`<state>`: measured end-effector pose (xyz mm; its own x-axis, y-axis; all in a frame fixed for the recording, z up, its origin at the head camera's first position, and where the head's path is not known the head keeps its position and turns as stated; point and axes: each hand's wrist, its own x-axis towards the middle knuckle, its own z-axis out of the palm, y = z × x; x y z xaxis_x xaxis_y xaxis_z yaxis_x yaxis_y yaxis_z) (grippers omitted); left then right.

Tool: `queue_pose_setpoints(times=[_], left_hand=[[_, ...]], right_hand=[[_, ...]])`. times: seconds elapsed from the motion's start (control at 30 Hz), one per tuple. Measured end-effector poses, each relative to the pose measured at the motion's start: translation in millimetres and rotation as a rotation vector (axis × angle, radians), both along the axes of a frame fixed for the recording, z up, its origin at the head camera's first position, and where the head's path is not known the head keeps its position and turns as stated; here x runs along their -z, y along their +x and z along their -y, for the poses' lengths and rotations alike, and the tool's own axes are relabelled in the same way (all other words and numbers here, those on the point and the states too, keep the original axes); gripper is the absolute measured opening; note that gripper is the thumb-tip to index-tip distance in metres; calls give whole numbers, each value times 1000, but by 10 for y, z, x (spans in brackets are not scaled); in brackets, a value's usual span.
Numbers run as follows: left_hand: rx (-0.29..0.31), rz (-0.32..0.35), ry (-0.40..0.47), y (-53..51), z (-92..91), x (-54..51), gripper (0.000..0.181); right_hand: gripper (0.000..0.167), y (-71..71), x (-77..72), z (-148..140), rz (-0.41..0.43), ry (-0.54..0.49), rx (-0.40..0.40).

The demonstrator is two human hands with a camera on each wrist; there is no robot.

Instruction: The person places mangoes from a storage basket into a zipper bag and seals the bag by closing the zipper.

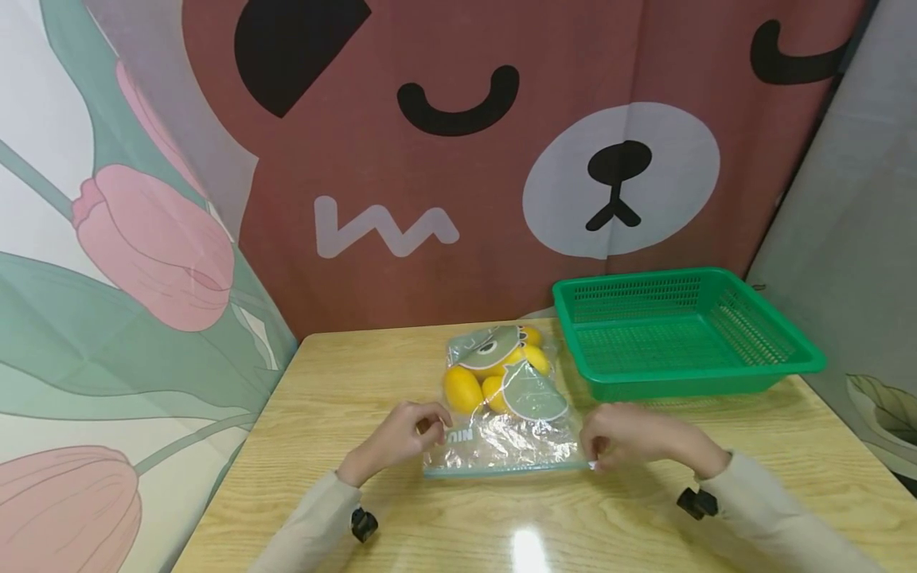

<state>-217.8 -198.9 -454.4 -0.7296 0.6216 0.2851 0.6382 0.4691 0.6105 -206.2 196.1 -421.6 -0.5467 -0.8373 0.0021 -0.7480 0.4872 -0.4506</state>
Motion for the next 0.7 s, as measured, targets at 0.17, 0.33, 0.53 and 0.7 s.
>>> queue_pose_setpoints(times=[0.17, 0.33, 0.53, 0.7], left_hand=[[-48, -11, 10, -10, 10, -18, 16], [-103, -67, 34, -55, 38, -43, 15], [-188, -143, 43, -96, 73, -87, 16], [-249, -199, 34, -120, 116, -117, 17]], right_hand=[[14, -40, 14, -37, -6, -35, -43], [12, -105, 7, -98, -22, -133, -106], [12, -175, -61, -167, -78, -207, -110], [11, -208, -171, -228, -92, -239, -58]])
